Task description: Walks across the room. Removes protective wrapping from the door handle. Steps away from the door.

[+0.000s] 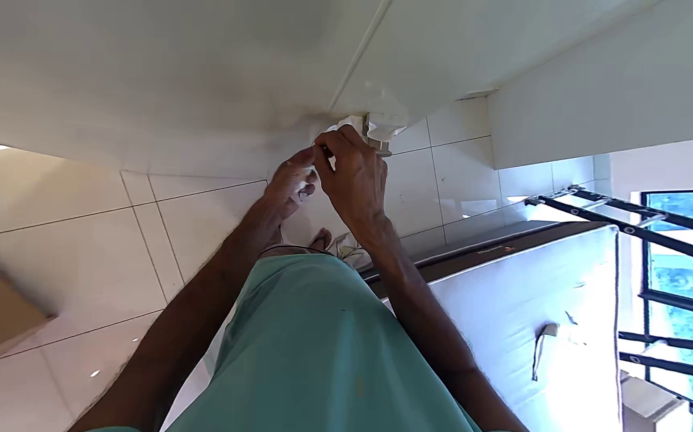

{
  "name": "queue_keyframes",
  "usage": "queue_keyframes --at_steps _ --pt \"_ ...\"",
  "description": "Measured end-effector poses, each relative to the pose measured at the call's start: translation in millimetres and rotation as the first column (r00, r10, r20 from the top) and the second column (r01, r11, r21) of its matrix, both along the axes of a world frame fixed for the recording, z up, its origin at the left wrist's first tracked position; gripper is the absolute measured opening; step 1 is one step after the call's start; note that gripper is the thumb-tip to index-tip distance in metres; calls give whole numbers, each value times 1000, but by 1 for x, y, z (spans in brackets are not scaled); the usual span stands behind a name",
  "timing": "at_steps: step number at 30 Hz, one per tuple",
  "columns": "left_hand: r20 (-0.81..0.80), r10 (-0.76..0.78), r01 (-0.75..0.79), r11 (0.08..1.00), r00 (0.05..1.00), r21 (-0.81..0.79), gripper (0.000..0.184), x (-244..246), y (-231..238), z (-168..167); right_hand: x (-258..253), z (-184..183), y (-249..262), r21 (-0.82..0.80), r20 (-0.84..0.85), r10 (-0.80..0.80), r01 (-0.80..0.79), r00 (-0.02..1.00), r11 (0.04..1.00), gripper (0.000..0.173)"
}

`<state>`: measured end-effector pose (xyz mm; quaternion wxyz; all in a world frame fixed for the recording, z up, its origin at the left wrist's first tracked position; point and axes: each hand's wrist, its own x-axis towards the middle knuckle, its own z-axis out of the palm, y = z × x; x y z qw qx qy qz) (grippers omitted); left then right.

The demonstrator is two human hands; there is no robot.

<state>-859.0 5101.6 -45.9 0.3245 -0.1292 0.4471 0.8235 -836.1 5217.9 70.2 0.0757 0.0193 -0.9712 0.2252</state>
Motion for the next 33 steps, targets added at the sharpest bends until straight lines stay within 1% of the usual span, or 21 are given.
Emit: queue_keyframes --at_steps 2,3,5,6,7,8,10,12,14,15,16,18,19,21,23,25,28,31,32,33 --pt "-9 -50 51 998 999 37 35 -12 -21 -3 3 -3 -4 16 -28 5 -5 1000 1000 14" --pt "-47 -90 92 995 995 35 43 -20 -28 1 3 -5 -8 30 -25 8 -7 1000 1000 14" --pt "-131 -181 178 983 975 -36 53 -35 -37 19 4 -8 -13 72 12 23 -24 1000 997 17" --pt "-159 -232 216 970 960 -114 55 -42 -39 32 4 -9 -15 97 32 44 -47 999 994 18" --pt "-172 -284 248 948 943 -201 53 -49 -41 43 4 -11 -16 117 43 72 -77 996 990 19" --pt "-178 -329 272 920 928 -282 47 -54 -41 52 4 -13 -15 141 52 102 -109 993 984 20" --pt "-190 -379 279 871 906 -405 28 -59 -36 60 5 -14 -12 173 76 163 -174 984 969 20" --pt "-190 -403 284 846 895 -452 19 -60 -31 61 7 -15 -7 179 111 218 -235 970 956 18" --pt "-159 -368 257 843 916 -472 15 -59 -25 62 11 -16 2 178 76 272 -281 959 943 23" --pt "-129 -328 233 851 936 -470 13 -57 -22 62 16 -19 6 165 -1 275 -271 962 948 25" --pt "-82 -283 214 859 956 -464 12 -54 -19 60 23 -22 11 134 -107 243 -228 964 964 23" --pt "51 -232 231 873 971 -429 10 -50 -15 52 35 -30 22 63 -303 118 -104 946 993 19" --pt "113 -213 240 888 971 -392 12 -49 -13 42 38 -35 29 31 -356 46 -38 933 999 17" --pt "221 -226 285 913 949 -292 20 -45 -9 18 39 -48 40 -48 -360 -83 70 929 996 21" --pt "296 -228 299 929 927 -219 25 -40 4 -1 36 -63 48 -128 -335 -158 122 929 984 23" --pt "353 -208 291 935 912 -202 26 -34 23 -13 34 -76 49 -192 -362 -176 111 915 975 21" --pt "391 -192 289 935 900 -205 18 -30 55 -25 33 -84 49 -303 -389 -186 65 902 951 20" --pt "380 -166 272 931 910 -245 14 -28 82 -34 33 -84 52 -336 -366 -176 46 914 941 21" --pt "360 -167 268 930 918 -253 16 -24 89 -34 32 -83 52 -338 -356 -173 46 919 940 20" --pt "347 -179 274 930 921 -246 18 -19 94 -27 33 -81 53 -337 -346 -167 44 923 940 20"
